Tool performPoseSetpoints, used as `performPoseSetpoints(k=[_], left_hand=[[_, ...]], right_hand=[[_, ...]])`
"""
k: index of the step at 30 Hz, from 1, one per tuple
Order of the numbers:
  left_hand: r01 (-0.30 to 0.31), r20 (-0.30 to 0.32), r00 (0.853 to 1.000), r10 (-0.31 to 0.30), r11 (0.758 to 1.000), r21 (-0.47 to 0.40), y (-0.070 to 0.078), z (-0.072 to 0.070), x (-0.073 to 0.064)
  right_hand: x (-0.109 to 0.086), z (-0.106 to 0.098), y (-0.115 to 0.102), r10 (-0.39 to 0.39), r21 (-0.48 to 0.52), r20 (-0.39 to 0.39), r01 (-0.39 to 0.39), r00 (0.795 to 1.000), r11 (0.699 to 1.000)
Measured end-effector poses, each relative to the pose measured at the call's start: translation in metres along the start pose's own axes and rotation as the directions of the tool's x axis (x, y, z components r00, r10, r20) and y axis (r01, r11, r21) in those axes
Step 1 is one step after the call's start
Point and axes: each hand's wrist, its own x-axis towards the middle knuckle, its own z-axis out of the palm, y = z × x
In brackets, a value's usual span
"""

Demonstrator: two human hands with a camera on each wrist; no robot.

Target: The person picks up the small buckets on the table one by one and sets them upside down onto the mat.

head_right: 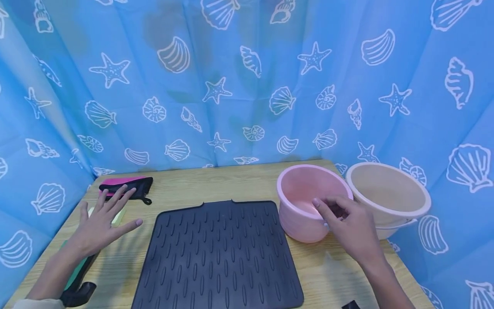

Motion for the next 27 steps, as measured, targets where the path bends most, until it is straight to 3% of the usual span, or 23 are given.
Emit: performPoseSetpoints(k=[7, 11, 16, 20, 25, 27], left_hand=[[0.004, 0.004, 1.0, -0.004, 1.0, 0.018, 0.003, 0.004, 0.001], [-0.003, 0.001, 1.0, 0.003, 1.0, 0.013, 0.004, 0.004, 0.001], [-0.009, -0.001, 1.0, 0.009, 1.0, 0.003, 0.007, 0.005, -0.001], [-0.016, -0.002, 1.0, 0.016, 1.0, -0.003, 0.01, 0.008, -0.001], [-0.023, -0.014, 1.0, 0.023, 1.0, -0.009, 0.016, 0.009, -0.001], [-0.02, -0.012, 1.0, 0.019, 1.0, -0.019, 0.018, 0.009, -0.001]], right_hand=[[-0.018, 0.013, 0.0, 0.12, 0.153, 0.048, -0.126, 0.992, 0.98], [-0.026, 0.021, 0.007, 0.201, 0.315, 0.086, -0.218, 0.976, 0.924], [-0.032, 0.036, 0.018, 0.29, 0.518, 0.141, -0.32, 0.947, 0.793], [-0.036, 0.048, 0.026, 0.354, 0.638, 0.191, -0.39, 0.915, 0.664], [-0.038, 0.06, 0.033, 0.368, 0.789, 0.226, -0.391, 0.902, 0.474], [-0.037, 0.064, 0.034, 0.37, 0.824, 0.227, -0.38, 0.901, 0.42]])
